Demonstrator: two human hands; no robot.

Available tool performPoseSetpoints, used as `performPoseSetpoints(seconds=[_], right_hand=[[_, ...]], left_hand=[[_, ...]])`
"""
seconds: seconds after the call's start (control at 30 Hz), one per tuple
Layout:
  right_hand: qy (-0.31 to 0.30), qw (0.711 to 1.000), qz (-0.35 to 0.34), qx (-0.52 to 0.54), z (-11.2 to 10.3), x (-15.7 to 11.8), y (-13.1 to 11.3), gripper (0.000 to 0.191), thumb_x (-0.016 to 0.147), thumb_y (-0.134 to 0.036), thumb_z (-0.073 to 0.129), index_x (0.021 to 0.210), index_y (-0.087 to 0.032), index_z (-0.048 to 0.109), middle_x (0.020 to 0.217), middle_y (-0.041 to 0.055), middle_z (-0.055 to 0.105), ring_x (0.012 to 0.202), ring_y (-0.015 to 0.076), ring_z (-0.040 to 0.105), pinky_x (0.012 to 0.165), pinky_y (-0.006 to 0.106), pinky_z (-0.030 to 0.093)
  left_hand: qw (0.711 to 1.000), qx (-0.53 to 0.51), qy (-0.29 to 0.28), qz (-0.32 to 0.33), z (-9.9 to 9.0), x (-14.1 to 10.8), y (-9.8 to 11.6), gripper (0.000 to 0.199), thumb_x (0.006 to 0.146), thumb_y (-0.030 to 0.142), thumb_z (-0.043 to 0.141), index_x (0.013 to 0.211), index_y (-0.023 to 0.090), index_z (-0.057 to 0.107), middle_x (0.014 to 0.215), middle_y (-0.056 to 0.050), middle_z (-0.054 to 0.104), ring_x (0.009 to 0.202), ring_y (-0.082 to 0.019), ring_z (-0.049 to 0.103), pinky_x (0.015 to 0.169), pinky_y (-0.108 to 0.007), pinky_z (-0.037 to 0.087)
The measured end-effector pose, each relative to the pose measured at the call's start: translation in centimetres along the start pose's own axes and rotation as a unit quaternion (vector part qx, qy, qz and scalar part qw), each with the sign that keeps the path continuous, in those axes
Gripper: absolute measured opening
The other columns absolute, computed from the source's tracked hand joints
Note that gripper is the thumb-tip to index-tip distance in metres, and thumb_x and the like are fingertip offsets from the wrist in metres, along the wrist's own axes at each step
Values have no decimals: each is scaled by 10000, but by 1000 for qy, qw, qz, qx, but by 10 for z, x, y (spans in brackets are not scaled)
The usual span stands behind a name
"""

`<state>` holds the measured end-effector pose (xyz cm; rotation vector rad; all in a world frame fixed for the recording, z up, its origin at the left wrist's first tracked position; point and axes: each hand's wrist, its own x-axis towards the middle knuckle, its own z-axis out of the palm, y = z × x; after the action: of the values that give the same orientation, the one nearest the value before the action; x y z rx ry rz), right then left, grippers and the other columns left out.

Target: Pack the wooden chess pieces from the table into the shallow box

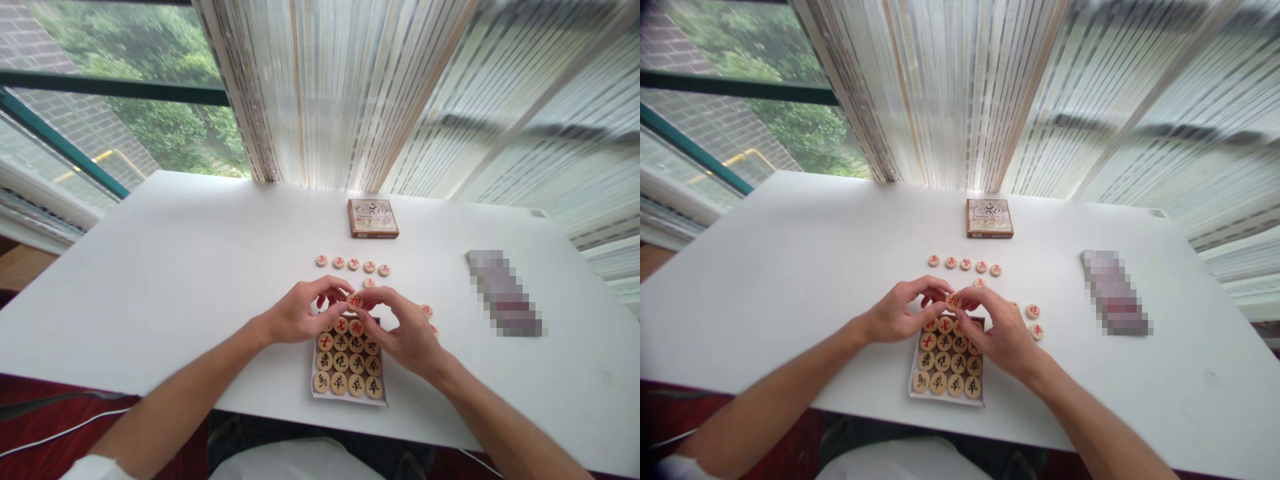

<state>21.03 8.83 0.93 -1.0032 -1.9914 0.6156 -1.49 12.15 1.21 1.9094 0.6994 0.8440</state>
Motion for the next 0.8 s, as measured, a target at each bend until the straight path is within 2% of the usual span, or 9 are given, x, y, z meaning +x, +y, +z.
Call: performPoseSetpoints(seconds=[0.33,0.5,0.8], right_hand=[[-2,999,-39,12,1,0,-4,217,926,-160,667,1123,-229,607,939,33,704,803,149,683,691,272,600],[-15,998,-53,-5,4,0,-4,185,931,-152,653,1099,-217,610,898,35,669,756,144,657,616,255,567],[-22,998,-53,-21,4,-1,-2,204,934,-156,659,1117,-223,598,910,38,653,770,148,639,647,273,560]], left_hand=[[999,-13,-3,-32,2,1,2,240,915,279,676,1115,165,611,977,-57,709,846,-150,676,681,-250,476],[999,12,6,-50,2,2,4,220,872,333,737,984,164,651,878,-23,712,743,-124,652,649,-243,454],[998,36,4,-43,5,3,6,181,931,333,663,960,159,706,826,-25,739,698,-114,642,649,-239,457]])
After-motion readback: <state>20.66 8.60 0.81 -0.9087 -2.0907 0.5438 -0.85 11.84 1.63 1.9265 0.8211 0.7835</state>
